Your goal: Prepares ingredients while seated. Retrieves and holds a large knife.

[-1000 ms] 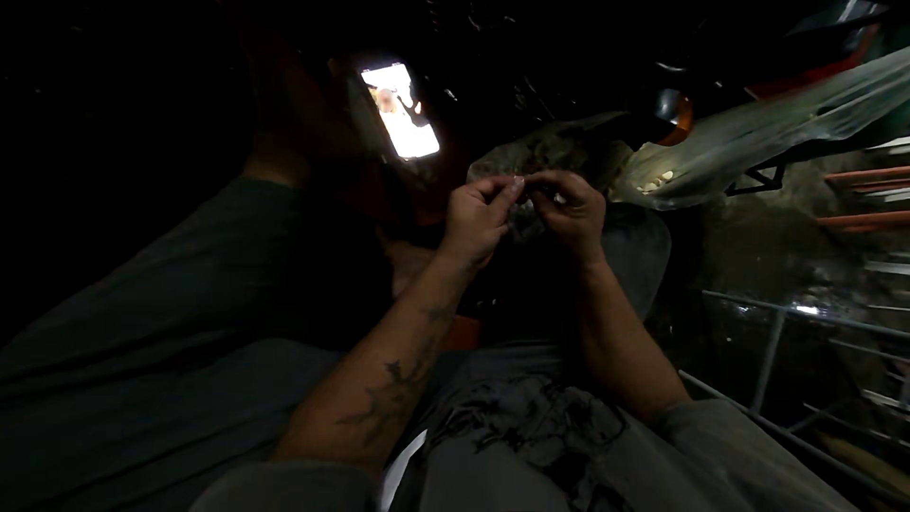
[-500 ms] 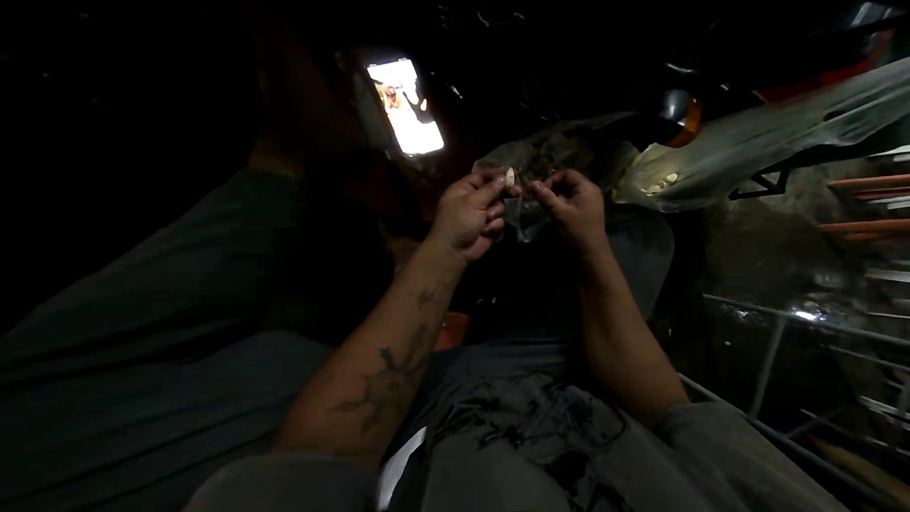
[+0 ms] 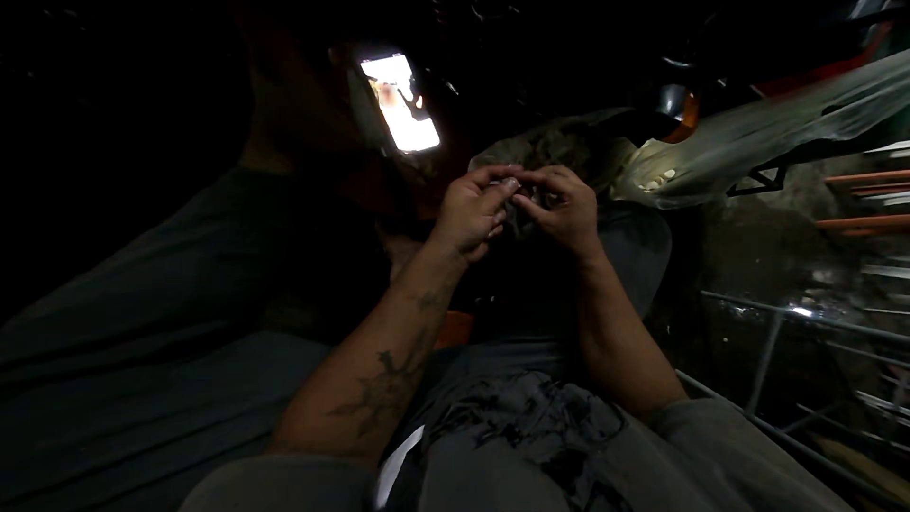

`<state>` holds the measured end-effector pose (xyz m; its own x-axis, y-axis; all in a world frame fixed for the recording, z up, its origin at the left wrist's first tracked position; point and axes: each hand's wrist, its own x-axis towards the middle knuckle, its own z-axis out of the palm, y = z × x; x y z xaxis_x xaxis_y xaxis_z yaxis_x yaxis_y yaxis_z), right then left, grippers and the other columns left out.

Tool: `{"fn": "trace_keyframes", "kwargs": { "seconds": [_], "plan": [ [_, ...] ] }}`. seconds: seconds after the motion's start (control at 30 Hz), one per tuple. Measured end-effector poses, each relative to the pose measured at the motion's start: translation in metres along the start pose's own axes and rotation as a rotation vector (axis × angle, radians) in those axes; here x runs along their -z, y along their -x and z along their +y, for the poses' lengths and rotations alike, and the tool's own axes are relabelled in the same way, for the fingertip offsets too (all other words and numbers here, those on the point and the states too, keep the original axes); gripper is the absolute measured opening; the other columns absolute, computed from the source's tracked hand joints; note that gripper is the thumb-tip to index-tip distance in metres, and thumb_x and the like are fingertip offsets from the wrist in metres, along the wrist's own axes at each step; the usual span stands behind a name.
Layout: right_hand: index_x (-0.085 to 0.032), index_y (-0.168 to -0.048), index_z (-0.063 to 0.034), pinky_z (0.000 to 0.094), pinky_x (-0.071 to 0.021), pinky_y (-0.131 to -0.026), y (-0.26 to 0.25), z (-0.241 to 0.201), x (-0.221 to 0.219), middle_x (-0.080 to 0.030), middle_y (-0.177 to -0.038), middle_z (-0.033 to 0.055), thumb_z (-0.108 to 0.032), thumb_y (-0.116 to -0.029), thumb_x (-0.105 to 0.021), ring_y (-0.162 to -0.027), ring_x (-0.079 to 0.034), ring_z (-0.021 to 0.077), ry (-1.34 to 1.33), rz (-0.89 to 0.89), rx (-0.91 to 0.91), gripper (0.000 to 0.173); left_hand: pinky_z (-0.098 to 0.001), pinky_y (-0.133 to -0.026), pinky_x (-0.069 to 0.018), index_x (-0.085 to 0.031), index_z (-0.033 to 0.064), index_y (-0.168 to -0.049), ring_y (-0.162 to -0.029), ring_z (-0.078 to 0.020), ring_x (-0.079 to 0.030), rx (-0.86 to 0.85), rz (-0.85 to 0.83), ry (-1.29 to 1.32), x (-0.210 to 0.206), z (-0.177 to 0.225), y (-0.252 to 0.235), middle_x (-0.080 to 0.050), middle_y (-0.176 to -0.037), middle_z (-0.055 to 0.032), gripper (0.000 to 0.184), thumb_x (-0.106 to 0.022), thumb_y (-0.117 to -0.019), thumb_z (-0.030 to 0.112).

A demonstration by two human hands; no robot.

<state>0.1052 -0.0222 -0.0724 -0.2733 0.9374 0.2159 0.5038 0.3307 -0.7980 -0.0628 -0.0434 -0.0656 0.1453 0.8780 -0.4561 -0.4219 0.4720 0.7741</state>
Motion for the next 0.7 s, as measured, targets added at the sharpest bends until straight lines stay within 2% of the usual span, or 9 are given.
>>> {"fn": "trace_keyframes", "kwargs": {
  "seconds": [0.13, 0.23, 0.3, 0.4, 0.47, 0.53, 0.7],
  "plan": [
    [-0.078, -0.106, -0.0037, 0.0295, -0.0597, -0.086, 0.000, 0.003, 0.003, -0.073, -0.106, 0.0096, -0.010, -0.0897, -0.078, -0.098, -0.069, 0.0141, -0.120, -0.021, -0.004, 0.018, -0.0146, -0.040, -0.0329, -0.065, 0.0095, -0.126, -0.046, -0.0004, -0.039, 0.025, 0.018, -0.001, 0.000, 0.000, 0.000, -0.070, -0.102, -0.0021, 0.023, -0.055, -0.1055, 0.009],
    [-0.078, -0.105, -0.0020, 0.0294, -0.0601, -0.085, -0.001, 0.004, 0.005, -0.072, -0.105, 0.0088, -0.007, -0.0900, -0.077, -0.098, -0.069, 0.0142, -0.298, -0.042, -0.087, 0.016, -0.0146, -0.039, -0.0320, -0.060, 0.0105, -0.130, -0.046, -0.0006, -0.039, 0.024, 0.026, 0.024, -0.003, -0.002, 0.001, -0.068, -0.091, -0.0008, 0.025, -0.055, -0.1055, 0.009],
    [-0.078, -0.103, -0.0002, 0.0298, -0.0611, -0.084, -0.003, 0.005, 0.007, -0.072, -0.105, 0.0093, -0.004, -0.0899, -0.076, -0.096, -0.069, 0.0148, -0.417, -0.061, -0.156, 0.014, -0.0147, -0.039, -0.0322, -0.058, 0.0083, -0.124, -0.045, -0.0004, -0.038, 0.019, 0.034, 0.029, -0.005, -0.004, 0.001, -0.067, -0.084, -0.0006, 0.020, -0.056, -0.1045, 0.008],
    [-0.076, -0.101, 0.0023, 0.0325, -0.0616, -0.084, -0.006, 0.004, 0.010, -0.073, -0.103, 0.0101, 0.001, -0.0900, -0.073, -0.093, -0.070, 0.0165, -0.560, -0.085, -0.256, 0.011, -0.0143, -0.040, -0.0332, -0.059, 0.0068, -0.118, -0.045, -0.0005, -0.039, 0.011, 0.010, 0.018, -0.004, -0.005, 0.002, -0.065, -0.082, 0.0000, 0.013, -0.058, -0.1041, 0.008],
    [-0.074, -0.099, 0.0029, 0.0298, -0.0612, -0.077, -0.009, 0.004, 0.012, -0.074, -0.097, 0.0090, 0.003, -0.0914, -0.069, -0.084, -0.070, 0.0131, -0.630, -0.089, -0.318, 0.009, -0.0142, -0.040, -0.0331, -0.059, 0.0075, -0.117, -0.046, -0.0004, -0.040, -0.004, -0.022, 0.035, -0.003, -0.006, 0.003, -0.065, -0.083, -0.0004, 0.013, -0.057, -0.1039, 0.007],
    [-0.072, -0.098, 0.0019, 0.0255, -0.0582, -0.070, -0.010, 0.004, 0.012, -0.073, -0.091, 0.0064, 0.001, -0.0937, -0.067, -0.076, -0.067, 0.0086, -0.593, -0.088, -0.323, 0.007, -0.0146, -0.040, -0.0331, -0.058, 0.0084, -0.117, -0.046, -0.0005, -0.040, -0.017, -0.051, 0.048, -0.002, -0.010, 0.003, -0.065, -0.082, -0.0004, 0.014, -0.058, -0.1037, 0.006],
    [-0.070, -0.102, -0.0016, 0.0245, -0.0548, -0.069, -0.005, 0.001, 0.007, -0.069, -0.091, 0.0027, -0.011, -0.0995, -0.062, -0.074, -0.062, 0.0059, -0.377, -0.049, -0.268, 0.012, -0.0149, -0.040, -0.0347, -0.061, 0.0093, -0.118, -0.046, -0.0007, -0.040, -0.026, -0.099, 0.065, 0.001, -0.011, -0.002, -0.065, -0.084, -0.0006, 0.015, -0.060, -0.1025, 0.007]
  ]
}}
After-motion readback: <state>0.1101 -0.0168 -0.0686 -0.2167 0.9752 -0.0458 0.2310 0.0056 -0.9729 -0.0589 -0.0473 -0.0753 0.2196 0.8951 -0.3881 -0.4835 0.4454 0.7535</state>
